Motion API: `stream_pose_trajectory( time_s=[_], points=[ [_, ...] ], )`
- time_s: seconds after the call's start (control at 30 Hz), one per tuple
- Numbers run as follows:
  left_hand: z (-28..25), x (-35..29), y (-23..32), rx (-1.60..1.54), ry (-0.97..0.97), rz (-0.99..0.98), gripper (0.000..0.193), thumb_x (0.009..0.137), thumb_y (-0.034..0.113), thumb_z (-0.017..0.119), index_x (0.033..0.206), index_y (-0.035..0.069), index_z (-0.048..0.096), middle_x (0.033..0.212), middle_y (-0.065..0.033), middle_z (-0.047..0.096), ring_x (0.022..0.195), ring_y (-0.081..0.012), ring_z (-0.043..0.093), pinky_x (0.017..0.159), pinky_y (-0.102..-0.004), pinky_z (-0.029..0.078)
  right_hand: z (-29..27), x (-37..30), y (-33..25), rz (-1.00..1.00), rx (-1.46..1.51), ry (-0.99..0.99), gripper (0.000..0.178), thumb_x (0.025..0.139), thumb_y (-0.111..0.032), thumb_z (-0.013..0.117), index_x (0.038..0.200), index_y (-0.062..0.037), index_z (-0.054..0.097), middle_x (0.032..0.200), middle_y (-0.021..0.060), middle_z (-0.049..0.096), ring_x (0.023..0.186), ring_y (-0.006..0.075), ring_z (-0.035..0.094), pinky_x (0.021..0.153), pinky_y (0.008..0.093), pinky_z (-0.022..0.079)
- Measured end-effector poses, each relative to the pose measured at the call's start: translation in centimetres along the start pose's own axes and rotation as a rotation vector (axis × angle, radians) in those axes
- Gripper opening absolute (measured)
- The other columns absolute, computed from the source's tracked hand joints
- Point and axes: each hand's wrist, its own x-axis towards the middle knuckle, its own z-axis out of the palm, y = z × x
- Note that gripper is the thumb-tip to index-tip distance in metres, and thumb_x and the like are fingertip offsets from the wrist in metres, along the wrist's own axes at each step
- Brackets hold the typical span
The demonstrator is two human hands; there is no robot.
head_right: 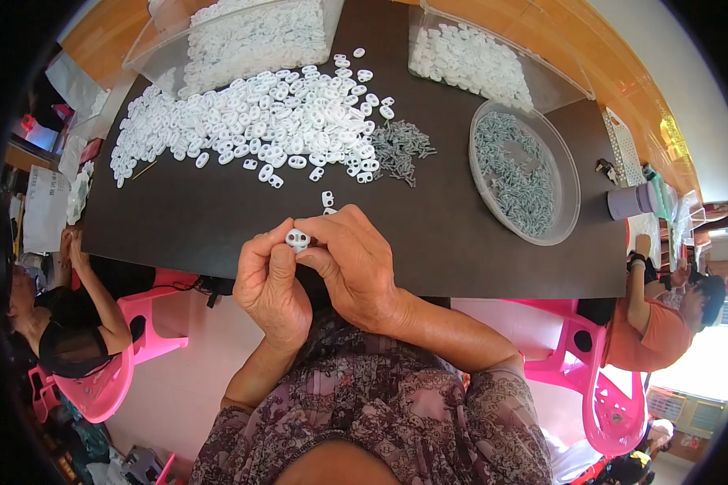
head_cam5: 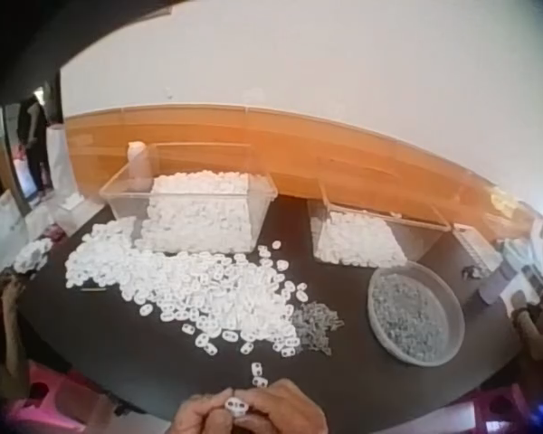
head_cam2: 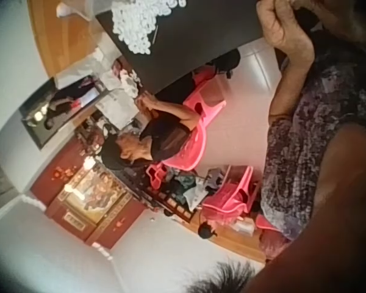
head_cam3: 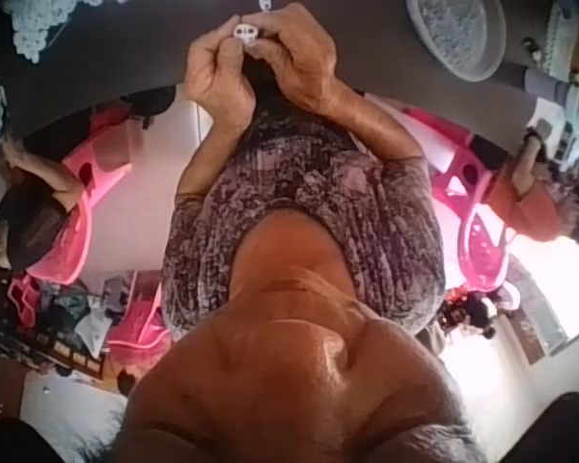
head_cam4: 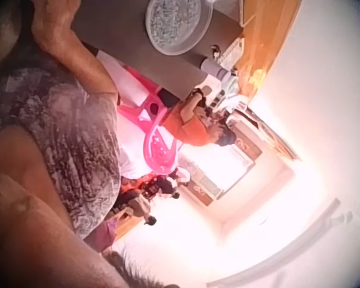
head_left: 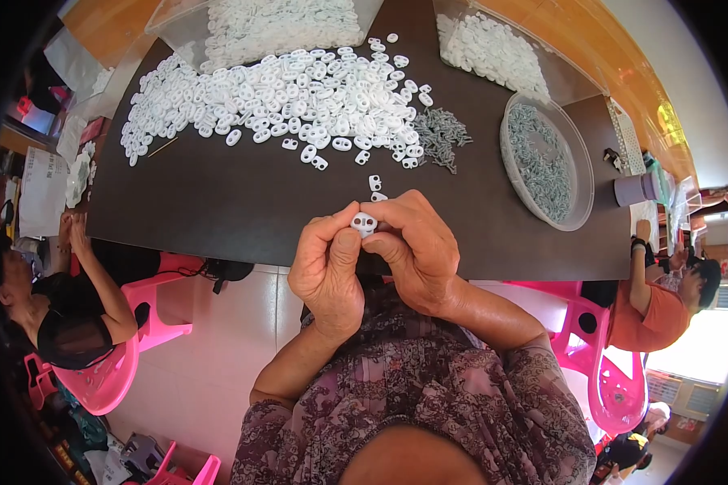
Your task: Manual assembly of small white plastic components by inserting metal pins into them.
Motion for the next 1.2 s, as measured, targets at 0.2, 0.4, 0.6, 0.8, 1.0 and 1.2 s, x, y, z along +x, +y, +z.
stream_pose_trajectory(
  time_s=[0.2,0.4,0.6,0.8,1.0,1.2],
  points=[
    [0.0,-0.1,-0.3,-0.009,0.017,0.003,0.020,0.093,0.009,0.056,0.107,-0.004,0.059,0.096,-0.0058,0.060,0.085,-0.0092,0.054,0.080,-0.0229,0.044,-0.1,0.0,-0.2,0.021,0.003,-0.018,0.028,0.074,0.000,0.067,0.101,0.0006,0.060,0.081,0.0086,0.060,0.068,0.0238,0.053,0.061,0.0326,0.043],
    [0.2,-0.1,-0.2,-0.007,0.028,-0.005,0.020,0.093,0.010,0.056,0.107,-0.005,0.058,0.097,-0.0064,0.060,0.086,-0.0095,0.055,0.081,-0.0232,0.044,-0.1,0.1,-0.1,-0.007,-0.002,-0.008,0.029,0.074,0.000,0.068,0.102,0.0008,0.059,0.083,0.0090,0.060,0.069,0.0236,0.053,0.062,0.0323,0.044],
    [0.4,-0.1,0.0,-0.014,0.026,-0.007,0.021,0.093,0.010,0.056,0.108,-0.005,0.057,0.100,-0.0082,0.061,0.090,-0.0110,0.057,0.084,-0.0245,0.045,-0.1,0.1,-0.1,-0.030,0.000,0.014,0.031,0.076,-0.002,0.069,0.106,0.0034,0.060,0.083,0.0082,0.060,0.068,0.0183,0.053,0.059,0.0271,0.043],
    [0.9,-0.2,0.7,-0.024,0.044,-0.039,0.023,0.093,0.008,0.055,0.112,-0.006,0.057,0.102,-0.0081,0.061,0.092,-0.0114,0.056,0.084,-0.0247,0.045,-0.1,-0.1,0.1,-0.022,-0.011,0.012,0.032,0.077,-0.004,0.069,0.106,0.0031,0.060,0.083,0.0078,0.060,0.067,0.0175,0.053,0.059,0.0263,0.042],
    [0.5,-0.3,0.3,0.066,-0.002,0.010,0.022,0.093,0.007,0.054,0.110,-0.006,0.059,0.101,-0.0065,0.060,0.089,-0.0104,0.055,0.082,-0.0234,0.044,0.0,-0.5,0.2,0.014,0.004,0.031,0.030,0.077,-0.003,0.069,0.105,0.0026,0.061,0.081,0.0074,0.060,0.067,0.0165,0.052,0.057,0.0263,0.041],
    [0.5,-0.3,0.0,0.058,0.013,0.023,0.022,0.094,0.008,0.054,0.109,-0.006,0.060,0.098,-0.0054,0.059,0.087,-0.0096,0.053,0.080,-0.0229,0.043,0.4,-0.4,0.3,-0.002,-0.004,0.066,0.028,0.076,-0.002,0.069,0.102,0.0027,0.061,0.081,0.0088,0.061,0.067,0.0201,0.054,0.059,0.0289,0.043]
  ],
)
